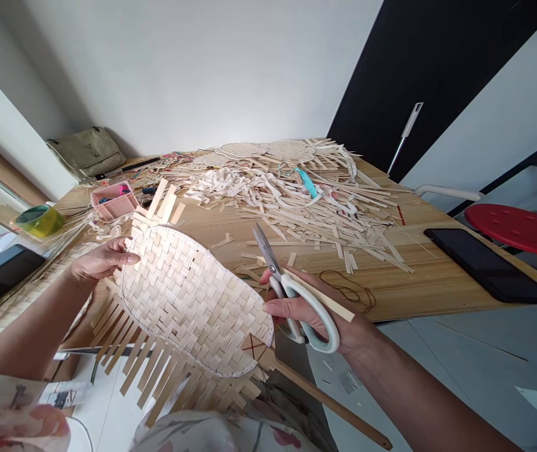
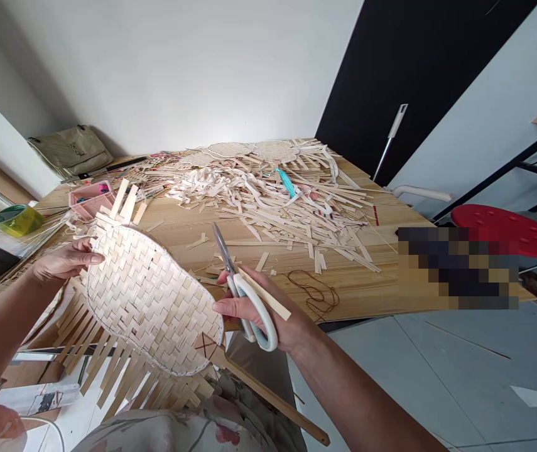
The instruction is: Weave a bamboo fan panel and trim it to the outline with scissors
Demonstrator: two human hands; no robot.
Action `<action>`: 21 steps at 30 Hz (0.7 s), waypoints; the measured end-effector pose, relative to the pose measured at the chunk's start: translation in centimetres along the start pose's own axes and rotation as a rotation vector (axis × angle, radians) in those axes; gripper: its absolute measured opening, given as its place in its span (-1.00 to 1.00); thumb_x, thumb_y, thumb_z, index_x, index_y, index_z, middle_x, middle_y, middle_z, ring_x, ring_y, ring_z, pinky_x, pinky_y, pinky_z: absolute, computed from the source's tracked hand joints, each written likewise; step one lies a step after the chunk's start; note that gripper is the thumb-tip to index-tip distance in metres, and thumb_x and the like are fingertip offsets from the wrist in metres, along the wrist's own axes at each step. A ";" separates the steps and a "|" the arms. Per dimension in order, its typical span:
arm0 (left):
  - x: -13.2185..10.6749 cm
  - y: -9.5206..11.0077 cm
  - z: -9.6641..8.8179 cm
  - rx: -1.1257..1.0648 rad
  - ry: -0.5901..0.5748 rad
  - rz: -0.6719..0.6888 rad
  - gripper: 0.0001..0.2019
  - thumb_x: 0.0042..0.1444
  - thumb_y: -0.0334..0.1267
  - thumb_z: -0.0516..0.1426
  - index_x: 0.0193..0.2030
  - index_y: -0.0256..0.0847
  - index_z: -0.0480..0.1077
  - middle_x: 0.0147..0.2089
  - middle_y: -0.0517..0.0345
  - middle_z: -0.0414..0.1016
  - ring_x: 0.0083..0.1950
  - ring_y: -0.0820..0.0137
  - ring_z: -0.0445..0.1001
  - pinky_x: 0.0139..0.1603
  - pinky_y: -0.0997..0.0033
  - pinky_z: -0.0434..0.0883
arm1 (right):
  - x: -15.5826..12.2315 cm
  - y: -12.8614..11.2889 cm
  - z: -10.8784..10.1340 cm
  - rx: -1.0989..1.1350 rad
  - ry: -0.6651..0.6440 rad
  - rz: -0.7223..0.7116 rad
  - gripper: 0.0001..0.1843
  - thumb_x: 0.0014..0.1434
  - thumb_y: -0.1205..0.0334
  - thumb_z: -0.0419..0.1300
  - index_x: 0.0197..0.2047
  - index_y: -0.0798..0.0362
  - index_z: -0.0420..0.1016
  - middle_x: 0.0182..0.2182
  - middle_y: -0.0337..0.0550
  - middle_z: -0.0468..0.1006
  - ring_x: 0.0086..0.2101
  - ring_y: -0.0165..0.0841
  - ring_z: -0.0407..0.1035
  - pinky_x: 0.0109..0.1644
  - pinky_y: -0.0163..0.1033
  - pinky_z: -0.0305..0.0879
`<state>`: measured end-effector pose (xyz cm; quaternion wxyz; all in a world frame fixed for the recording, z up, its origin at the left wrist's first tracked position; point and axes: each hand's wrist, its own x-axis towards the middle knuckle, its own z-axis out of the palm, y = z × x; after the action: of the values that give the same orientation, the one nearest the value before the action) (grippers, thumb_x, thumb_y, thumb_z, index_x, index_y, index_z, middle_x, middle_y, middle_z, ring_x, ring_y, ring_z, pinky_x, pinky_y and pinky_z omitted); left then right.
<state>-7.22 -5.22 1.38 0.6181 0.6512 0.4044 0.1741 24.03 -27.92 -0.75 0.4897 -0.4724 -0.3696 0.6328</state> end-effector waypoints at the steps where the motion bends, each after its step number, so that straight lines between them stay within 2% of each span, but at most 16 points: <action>1: 0.0 0.0 0.0 -0.001 0.002 -0.001 -0.69 -0.46 -0.14 0.40 -0.62 -0.30 0.45 -0.66 0.25 0.43 -0.63 0.55 0.28 -0.59 0.59 0.23 | 0.0 0.0 0.1 0.008 0.002 -0.005 -0.61 -0.11 0.22 0.37 -0.21 -0.01 0.32 -0.51 -0.41 0.36 -0.55 -0.53 0.32 -0.50 -0.43 0.23; 10: 0.3 -0.4 -0.5 -0.019 0.009 -0.008 -0.75 -0.42 -0.25 0.38 -0.59 -0.30 0.45 -0.61 0.22 0.45 -0.62 0.51 0.32 -0.59 0.55 0.27 | -0.5 -1.5 0.9 -0.106 0.022 0.019 -0.62 -0.11 0.20 0.34 -0.23 -0.02 0.30 -0.53 -0.39 0.35 -0.59 -0.55 0.20 -0.63 -0.46 0.08; 15: 0.3 -0.1 0.0 -0.042 0.047 -0.005 -0.74 -0.46 -0.27 0.39 -0.61 -0.29 0.42 -0.64 0.25 0.42 -0.66 0.55 0.25 -0.63 0.58 0.21 | -0.2 -1.0 0.6 -0.112 0.013 0.011 -0.58 -0.17 0.17 0.37 -0.24 0.00 0.31 -0.52 -0.37 0.35 -0.59 -0.54 0.19 -0.63 -0.45 0.06; 21: 0.4 -0.3 -0.4 0.018 0.057 -0.047 -0.71 -0.42 -0.19 0.37 -0.63 -0.29 0.37 -0.73 0.32 0.33 -0.73 0.61 0.15 -0.72 0.63 0.06 | -0.4 -0.1 0.1 -0.222 0.060 -0.052 -0.63 -0.01 0.12 0.31 -0.15 -0.06 0.31 -0.42 -0.34 0.36 -0.56 -0.53 0.19 -0.57 -0.43 0.09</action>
<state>-7.35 -4.70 1.06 0.6044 0.6420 0.4384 0.1742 24.04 -28.28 -0.55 0.4615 -0.5327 -0.4346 0.5607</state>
